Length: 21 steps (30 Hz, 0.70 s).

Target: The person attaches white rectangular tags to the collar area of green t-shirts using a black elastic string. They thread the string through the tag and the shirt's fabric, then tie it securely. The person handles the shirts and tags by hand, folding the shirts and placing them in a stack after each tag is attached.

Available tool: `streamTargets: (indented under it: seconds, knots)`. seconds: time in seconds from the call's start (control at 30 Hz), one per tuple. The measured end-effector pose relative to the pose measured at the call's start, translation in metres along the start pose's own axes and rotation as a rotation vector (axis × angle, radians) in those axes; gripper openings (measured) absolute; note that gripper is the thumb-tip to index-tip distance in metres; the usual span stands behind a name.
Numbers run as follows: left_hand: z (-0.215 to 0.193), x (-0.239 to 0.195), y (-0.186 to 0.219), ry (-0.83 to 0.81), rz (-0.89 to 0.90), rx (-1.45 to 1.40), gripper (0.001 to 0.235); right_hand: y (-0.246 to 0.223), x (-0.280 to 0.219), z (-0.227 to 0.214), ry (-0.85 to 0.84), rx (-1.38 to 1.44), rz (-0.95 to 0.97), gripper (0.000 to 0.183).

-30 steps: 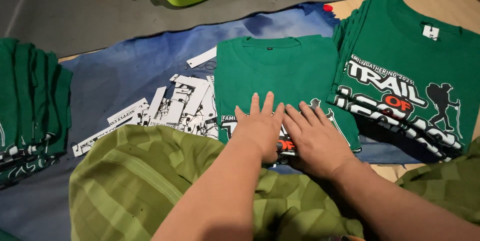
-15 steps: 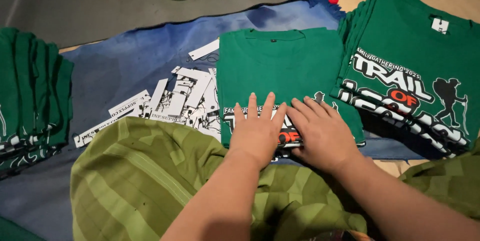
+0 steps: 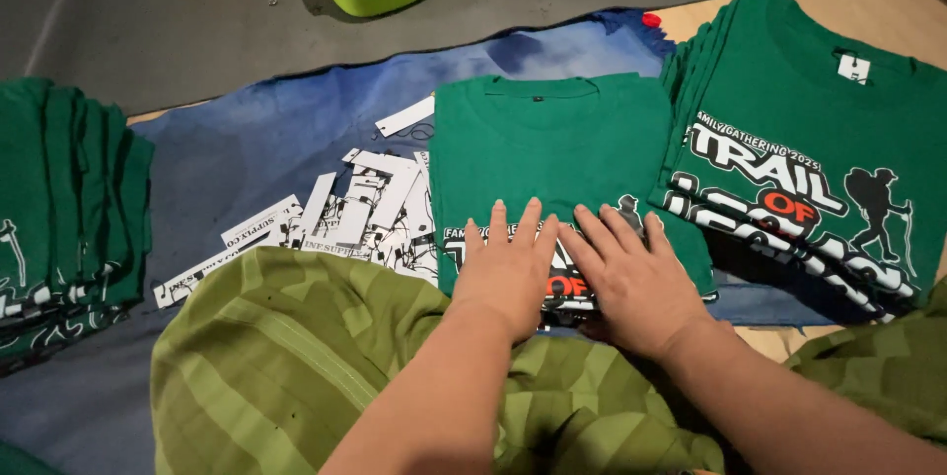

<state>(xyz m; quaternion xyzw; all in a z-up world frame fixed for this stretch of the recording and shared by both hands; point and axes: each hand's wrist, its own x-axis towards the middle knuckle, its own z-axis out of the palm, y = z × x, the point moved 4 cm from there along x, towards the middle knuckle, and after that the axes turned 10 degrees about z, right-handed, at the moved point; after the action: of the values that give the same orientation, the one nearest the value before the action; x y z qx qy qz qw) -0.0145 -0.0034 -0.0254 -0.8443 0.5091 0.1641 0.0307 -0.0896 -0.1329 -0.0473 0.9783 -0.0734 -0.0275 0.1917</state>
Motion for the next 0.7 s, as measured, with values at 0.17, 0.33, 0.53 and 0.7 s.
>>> streamTargets:
  seconds: [0.17,0.33,0.53,0.7]
  knots:
    - [-0.010,-0.011,0.003,-0.032,-0.001,0.012,0.111,0.000,0.006,0.014,0.059,0.065,-0.008,0.084]
    - [0.010,0.001,0.006,0.023,-0.043,0.080,0.090,0.007,0.013,0.012,0.063,0.123,-0.019,0.095]
    - [0.024,0.014,0.001,0.403,-0.017,0.177,0.061,0.014,0.017,0.000,0.064,0.188,0.024,0.093]
    - [0.021,0.036,-0.022,0.322,0.072,0.038,0.043,0.020,0.012,-0.029,-0.022,0.277,0.109,0.079]
